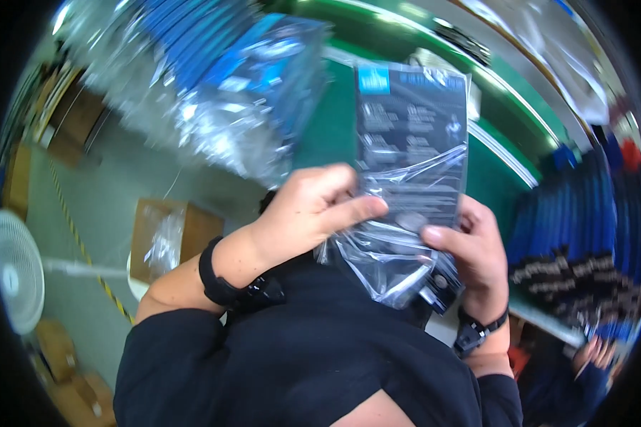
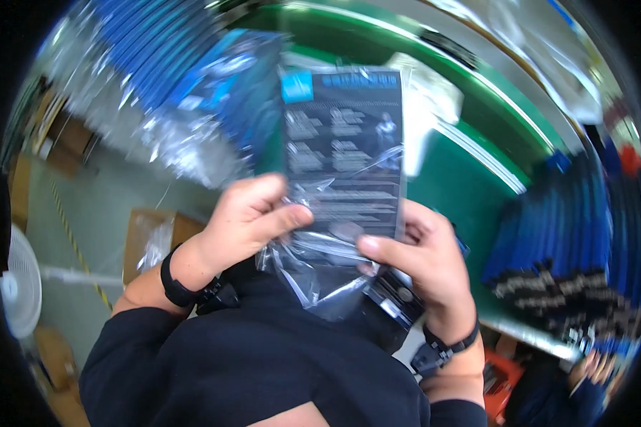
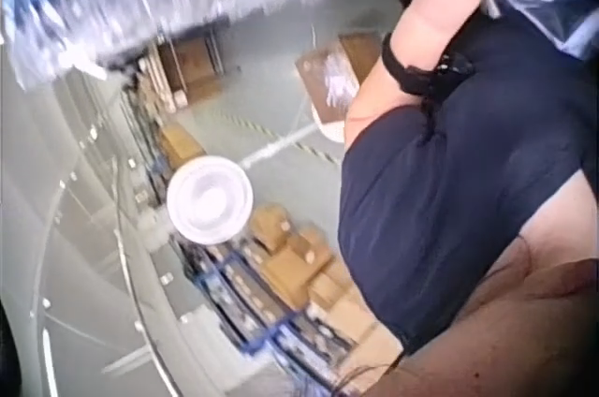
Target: Organizing, stacking, and placing electronic component boxes into individual plastic bags on a factory assembly line.
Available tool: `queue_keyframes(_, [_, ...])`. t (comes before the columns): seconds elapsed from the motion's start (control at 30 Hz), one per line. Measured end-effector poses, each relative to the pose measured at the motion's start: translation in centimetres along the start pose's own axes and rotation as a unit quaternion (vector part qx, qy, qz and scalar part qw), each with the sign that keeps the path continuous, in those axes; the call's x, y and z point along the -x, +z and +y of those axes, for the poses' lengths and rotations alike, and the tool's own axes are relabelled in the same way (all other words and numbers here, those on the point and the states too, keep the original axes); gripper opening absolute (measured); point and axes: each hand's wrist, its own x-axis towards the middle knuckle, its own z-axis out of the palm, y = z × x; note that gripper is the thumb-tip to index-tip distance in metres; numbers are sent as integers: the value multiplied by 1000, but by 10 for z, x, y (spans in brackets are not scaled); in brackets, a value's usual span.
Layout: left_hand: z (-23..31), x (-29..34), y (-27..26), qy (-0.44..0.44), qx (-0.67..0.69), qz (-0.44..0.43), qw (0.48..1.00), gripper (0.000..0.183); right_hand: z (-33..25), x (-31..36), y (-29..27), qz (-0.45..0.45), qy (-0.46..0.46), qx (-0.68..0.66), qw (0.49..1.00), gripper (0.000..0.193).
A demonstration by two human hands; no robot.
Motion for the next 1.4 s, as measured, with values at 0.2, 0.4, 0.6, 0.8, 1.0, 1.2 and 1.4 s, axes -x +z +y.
queue_keyframes(0.2, [-21,64,-50,-215,111,-196,950,36,6,-3,-41,-97,108,81,986,30])
queue_keyframes(0.4, [-179,208,-150,-566,104,66,815,25,0,42,-57,92,-73,233,965,34])
queue_keyframes(0.6, [-354,401,-241,-626,-237,406,622,63,-16,41,-81,65,-41,154,985,29])
queue_keyframes(0.8, [-236,258,-218,-708,-257,132,644,76,14,40,-59,410,-194,352,819,13])
queue_keyframes(1.0, [-203,147,-168,-638,-43,-147,755,47,48,38,-49,233,-101,730,635,41])
queue_keyframes(1.2, [-36,22,-41,-177,-20,-262,949,24,13,19,-59,183,-52,720,667,65])
queue_keyframes(1.4, [-51,-80,8,293,-300,-4,908,13,32,-8,-87,129,-74,596,789,88])
